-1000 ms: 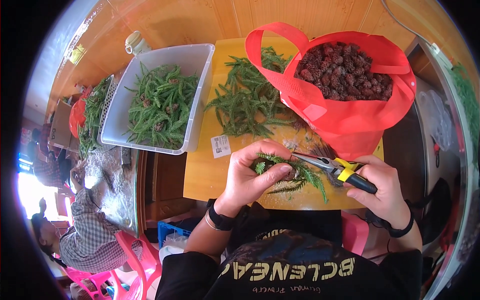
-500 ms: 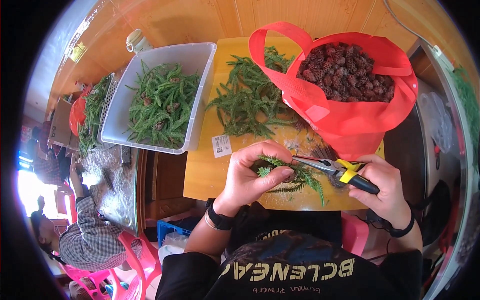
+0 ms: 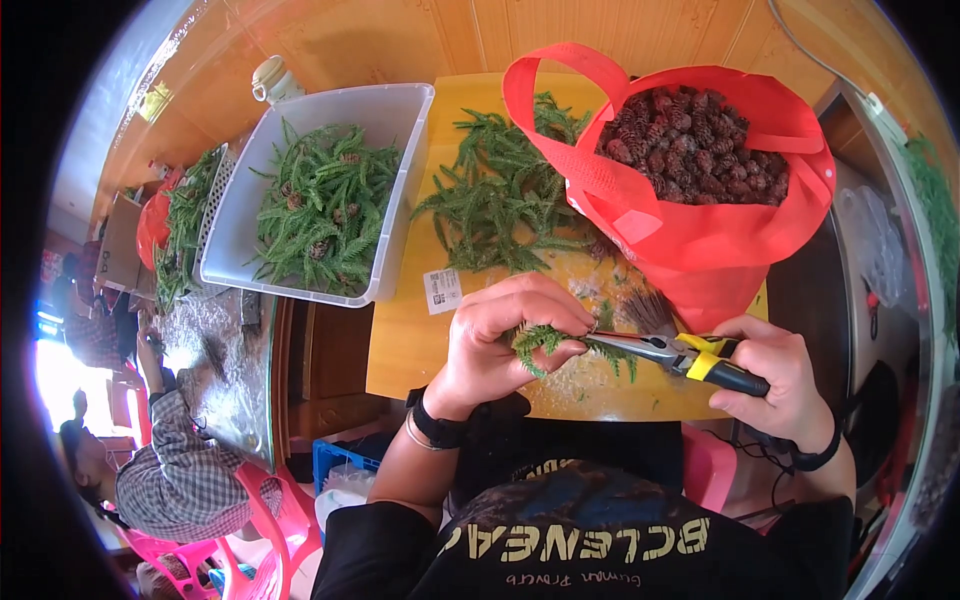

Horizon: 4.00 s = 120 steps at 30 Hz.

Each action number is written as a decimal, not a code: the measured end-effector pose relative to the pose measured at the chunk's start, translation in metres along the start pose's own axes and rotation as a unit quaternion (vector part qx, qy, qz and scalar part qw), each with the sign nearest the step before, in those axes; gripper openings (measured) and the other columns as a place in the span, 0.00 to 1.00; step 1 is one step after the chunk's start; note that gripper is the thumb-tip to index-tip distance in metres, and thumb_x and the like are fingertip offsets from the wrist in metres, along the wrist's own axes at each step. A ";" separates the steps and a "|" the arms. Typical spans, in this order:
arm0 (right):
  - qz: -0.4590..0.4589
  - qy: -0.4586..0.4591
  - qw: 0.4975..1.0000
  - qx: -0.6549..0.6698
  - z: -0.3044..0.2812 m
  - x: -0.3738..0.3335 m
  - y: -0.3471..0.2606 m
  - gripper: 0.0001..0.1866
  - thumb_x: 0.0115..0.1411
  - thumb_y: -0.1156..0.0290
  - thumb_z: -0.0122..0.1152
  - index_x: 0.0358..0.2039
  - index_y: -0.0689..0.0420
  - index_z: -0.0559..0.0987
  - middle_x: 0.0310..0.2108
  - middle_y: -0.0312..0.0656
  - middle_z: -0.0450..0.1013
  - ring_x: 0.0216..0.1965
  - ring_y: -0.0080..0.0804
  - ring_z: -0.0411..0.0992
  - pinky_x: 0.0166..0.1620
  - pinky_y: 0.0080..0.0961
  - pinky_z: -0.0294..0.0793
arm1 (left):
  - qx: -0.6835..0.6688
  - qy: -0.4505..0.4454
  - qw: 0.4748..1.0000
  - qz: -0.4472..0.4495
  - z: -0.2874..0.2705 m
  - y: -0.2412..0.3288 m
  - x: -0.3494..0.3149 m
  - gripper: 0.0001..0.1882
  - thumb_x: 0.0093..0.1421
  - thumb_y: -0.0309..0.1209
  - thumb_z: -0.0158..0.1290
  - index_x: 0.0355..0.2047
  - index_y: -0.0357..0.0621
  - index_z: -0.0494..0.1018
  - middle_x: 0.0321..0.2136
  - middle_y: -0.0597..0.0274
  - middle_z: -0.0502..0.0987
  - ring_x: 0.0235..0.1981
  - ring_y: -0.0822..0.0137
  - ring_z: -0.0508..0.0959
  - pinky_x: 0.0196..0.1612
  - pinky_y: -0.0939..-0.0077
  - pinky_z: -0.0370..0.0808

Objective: Packaging plant sprigs and seeds into small plastic bags using trimmers.

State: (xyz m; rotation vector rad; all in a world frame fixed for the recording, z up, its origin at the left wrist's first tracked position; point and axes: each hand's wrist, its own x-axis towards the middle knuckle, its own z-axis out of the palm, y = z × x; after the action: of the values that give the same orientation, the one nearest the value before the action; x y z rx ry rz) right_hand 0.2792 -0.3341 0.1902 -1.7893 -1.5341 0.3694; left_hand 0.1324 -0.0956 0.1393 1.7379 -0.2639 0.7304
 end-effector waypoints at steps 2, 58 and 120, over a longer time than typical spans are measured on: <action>0.011 -0.003 0.999 0.043 0.000 0.000 -0.001 0.21 0.44 0.58 0.67 0.16 0.61 0.69 0.22 0.50 0.69 0.28 0.44 0.72 0.28 0.26 0.68 | 0.002 -0.001 1.000 0.014 -0.001 0.002 0.002 0.07 0.44 0.23 0.60 0.24 0.37 0.73 0.26 0.54 0.76 0.28 0.62 0.75 0.33 0.71 0.72; -0.103 -0.029 0.985 -0.136 -0.014 0.030 -0.030 0.16 0.40 0.62 0.69 0.23 0.62 0.76 0.29 0.43 0.73 0.40 0.46 0.69 0.40 0.33 0.70 | -0.077 0.096 0.992 0.029 0.003 0.018 0.000 0.07 0.47 0.24 0.59 0.26 0.38 0.72 0.26 0.57 0.75 0.29 0.65 0.74 0.34 0.74 0.71; -0.148 0.004 0.970 -0.193 -0.008 0.031 -0.027 0.16 0.39 0.65 0.70 0.16 0.59 0.71 0.26 0.38 0.73 0.38 0.42 0.70 0.37 0.30 0.72 | -0.071 0.089 0.993 0.029 0.005 0.021 0.002 0.07 0.48 0.30 0.57 0.22 0.41 0.71 0.23 0.59 0.74 0.25 0.66 0.72 0.30 0.72 0.69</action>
State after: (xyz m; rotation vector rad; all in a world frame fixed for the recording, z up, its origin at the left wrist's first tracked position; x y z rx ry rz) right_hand 0.2719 -0.3072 0.2219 -1.7979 -1.9342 -0.0889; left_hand 0.1243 -0.1059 0.1566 1.5253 -0.2400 0.8820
